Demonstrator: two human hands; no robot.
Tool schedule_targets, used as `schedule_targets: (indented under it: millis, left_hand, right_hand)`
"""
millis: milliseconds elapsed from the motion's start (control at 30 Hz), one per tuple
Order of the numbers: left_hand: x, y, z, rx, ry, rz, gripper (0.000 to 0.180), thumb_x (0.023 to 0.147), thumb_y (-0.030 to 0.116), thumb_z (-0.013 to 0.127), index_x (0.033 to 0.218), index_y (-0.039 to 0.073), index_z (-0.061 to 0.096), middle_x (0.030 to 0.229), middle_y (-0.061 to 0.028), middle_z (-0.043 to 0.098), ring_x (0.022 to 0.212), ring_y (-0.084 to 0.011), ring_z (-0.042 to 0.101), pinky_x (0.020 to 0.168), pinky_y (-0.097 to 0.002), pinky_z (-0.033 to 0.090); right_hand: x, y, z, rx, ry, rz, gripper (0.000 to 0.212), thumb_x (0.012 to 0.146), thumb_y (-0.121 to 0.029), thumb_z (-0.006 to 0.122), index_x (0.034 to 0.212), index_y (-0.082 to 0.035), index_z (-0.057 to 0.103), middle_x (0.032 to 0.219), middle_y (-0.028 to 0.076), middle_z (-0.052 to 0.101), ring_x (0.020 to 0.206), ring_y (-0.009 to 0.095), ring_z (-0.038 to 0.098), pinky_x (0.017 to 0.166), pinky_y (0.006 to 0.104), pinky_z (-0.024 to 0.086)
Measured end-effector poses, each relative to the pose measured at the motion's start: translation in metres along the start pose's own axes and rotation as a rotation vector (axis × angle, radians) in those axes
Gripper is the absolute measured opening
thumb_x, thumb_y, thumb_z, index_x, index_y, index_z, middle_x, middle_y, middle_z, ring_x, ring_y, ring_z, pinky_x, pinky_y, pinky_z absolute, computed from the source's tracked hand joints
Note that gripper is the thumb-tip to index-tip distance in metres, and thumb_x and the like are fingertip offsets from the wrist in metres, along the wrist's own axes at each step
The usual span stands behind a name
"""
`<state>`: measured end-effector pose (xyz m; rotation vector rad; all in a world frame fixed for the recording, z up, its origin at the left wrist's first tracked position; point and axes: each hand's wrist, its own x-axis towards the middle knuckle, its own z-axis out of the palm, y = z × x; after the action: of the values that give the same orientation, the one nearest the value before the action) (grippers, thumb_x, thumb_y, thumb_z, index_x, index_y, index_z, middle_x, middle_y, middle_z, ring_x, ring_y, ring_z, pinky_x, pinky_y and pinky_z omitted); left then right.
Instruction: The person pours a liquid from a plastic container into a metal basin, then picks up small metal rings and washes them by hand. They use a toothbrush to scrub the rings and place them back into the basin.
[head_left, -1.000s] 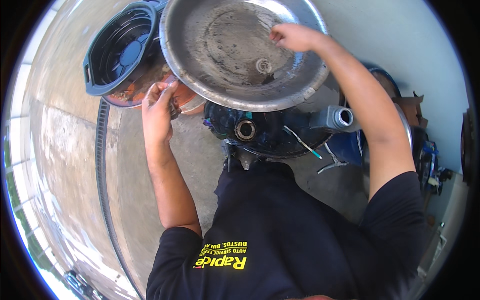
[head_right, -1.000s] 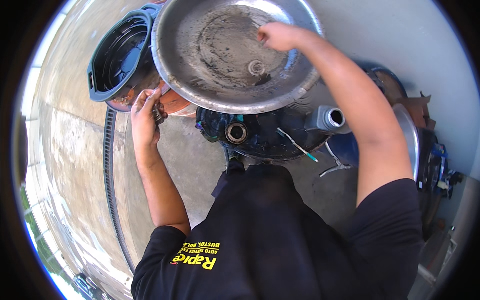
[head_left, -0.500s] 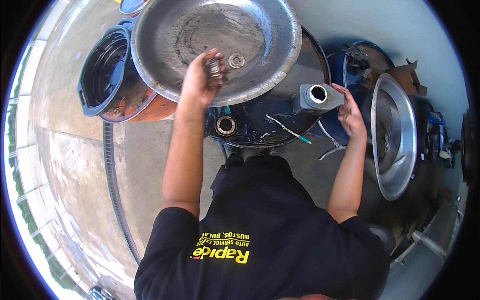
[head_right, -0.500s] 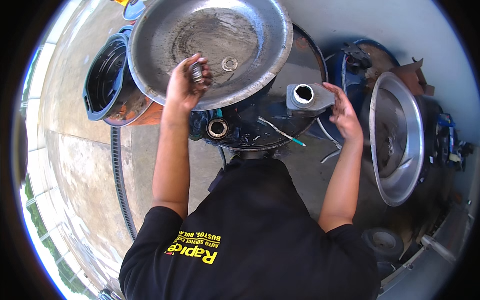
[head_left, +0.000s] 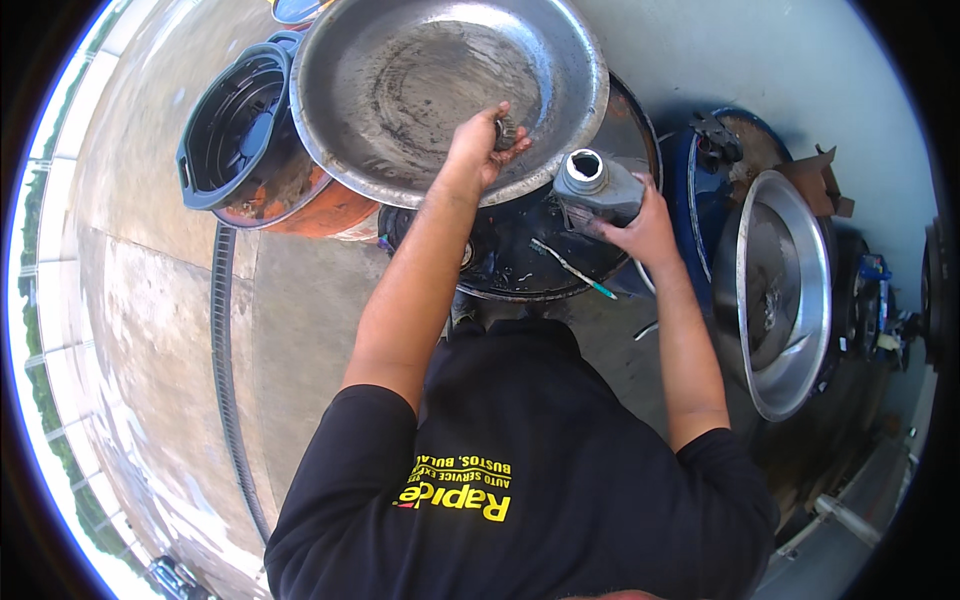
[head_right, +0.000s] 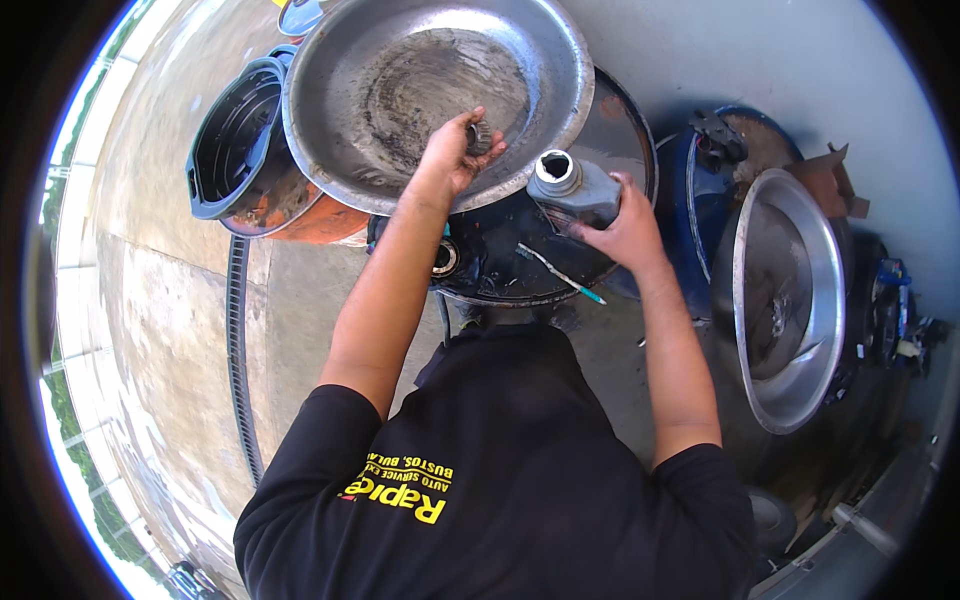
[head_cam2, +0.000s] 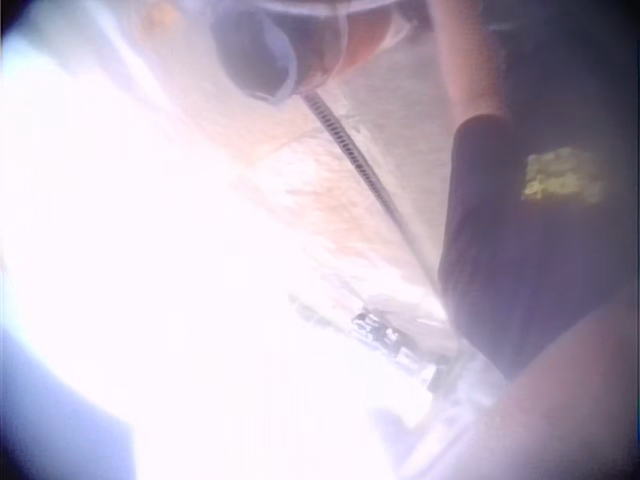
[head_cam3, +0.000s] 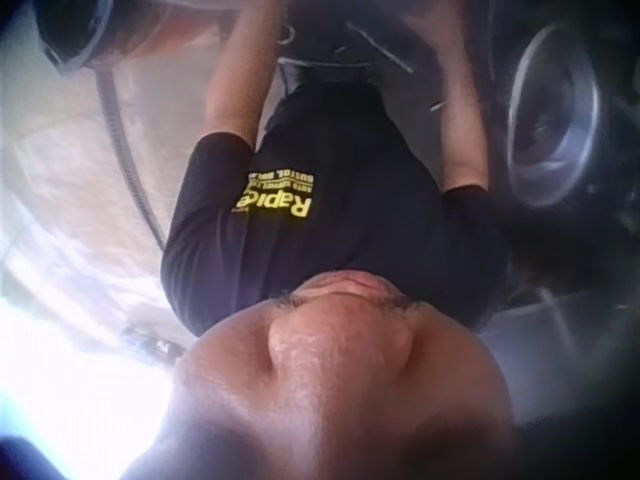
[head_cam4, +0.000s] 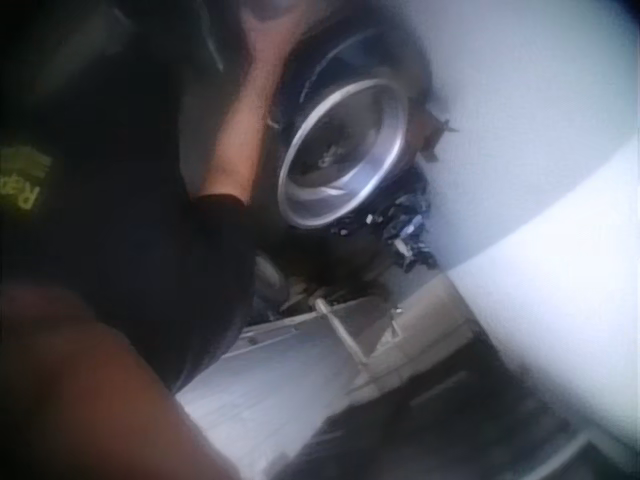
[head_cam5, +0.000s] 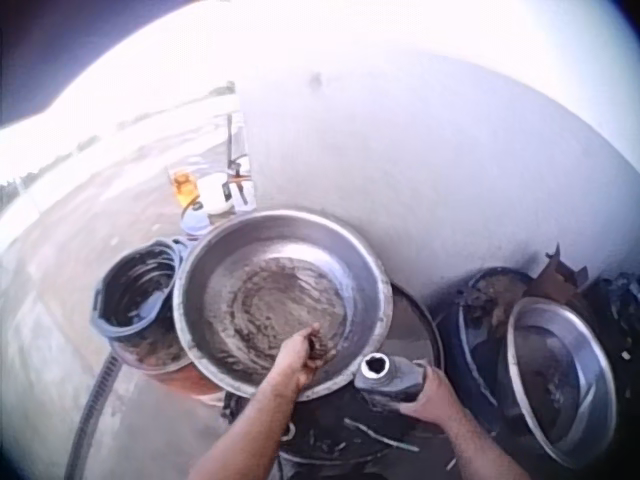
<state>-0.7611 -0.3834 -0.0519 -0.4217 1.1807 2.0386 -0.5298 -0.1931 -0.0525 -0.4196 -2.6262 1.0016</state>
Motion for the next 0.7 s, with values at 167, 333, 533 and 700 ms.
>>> schedule_targets:
  millis: [167,333,533,700]
  left_hand:
    - [0.014,-0.007,-0.022,0.081,-0.209,0.0,0.028,0.104,0.015,0.063,0.119,-0.009,0.058,0.103,-0.0187,0.067,0.088,-0.0314,0.074,0.077,-0.0413,0.068]
    - [0.007,0.015,-0.025,0.257,-0.228,0.027,0.029,0.105,0.014,0.059,0.117,-0.012,0.057,0.108,-0.0213,0.068,0.089,-0.0315,0.075,0.075,-0.0402,0.069]
    - [0.016,0.013,-0.012,0.042,-0.17,0.05,0.025,0.107,0.011,0.047,0.126,-0.004,0.054,0.101,-0.0144,0.064,0.095,-0.03,0.068,0.077,-0.0417,0.065]
    - [0.035,0.011,-0.017,-0.086,-0.232,-0.113,0.027,0.107,0.02,0.044,0.121,0.001,0.058,0.101,-0.0136,0.064,0.094,-0.029,0.064,0.076,-0.0427,0.061]
  right_hand:
    - [0.006,-0.046,-0.003,-0.056,0.153,-0.096,0.071,0.072,-0.038,0.097,0.122,-0.001,0.063,0.11,0.021,0.076,0.099,0.031,0.078,0.087,0.039,0.06]
    - [0.052,-0.085,-0.04,-0.486,0.112,-0.374,0.064,0.073,-0.023,0.09,0.129,-0.008,0.062,0.121,0.013,0.072,0.103,0.034,0.073,0.086,0.0437,0.06]
    - [0.095,-0.107,-0.042,-0.845,-0.075,-0.597,0.064,0.077,-0.017,0.084,0.137,-0.018,0.062,0.127,0.009,0.069,0.109,0.03,0.071,0.09,0.0426,0.057]
    - [0.112,-0.125,-0.035,-1.014,-0.158,-0.653,0.057,0.085,-0.011,0.074,0.14,-0.023,0.063,0.131,0.012,0.069,0.11,0.029,0.072,0.092,0.0428,0.057]
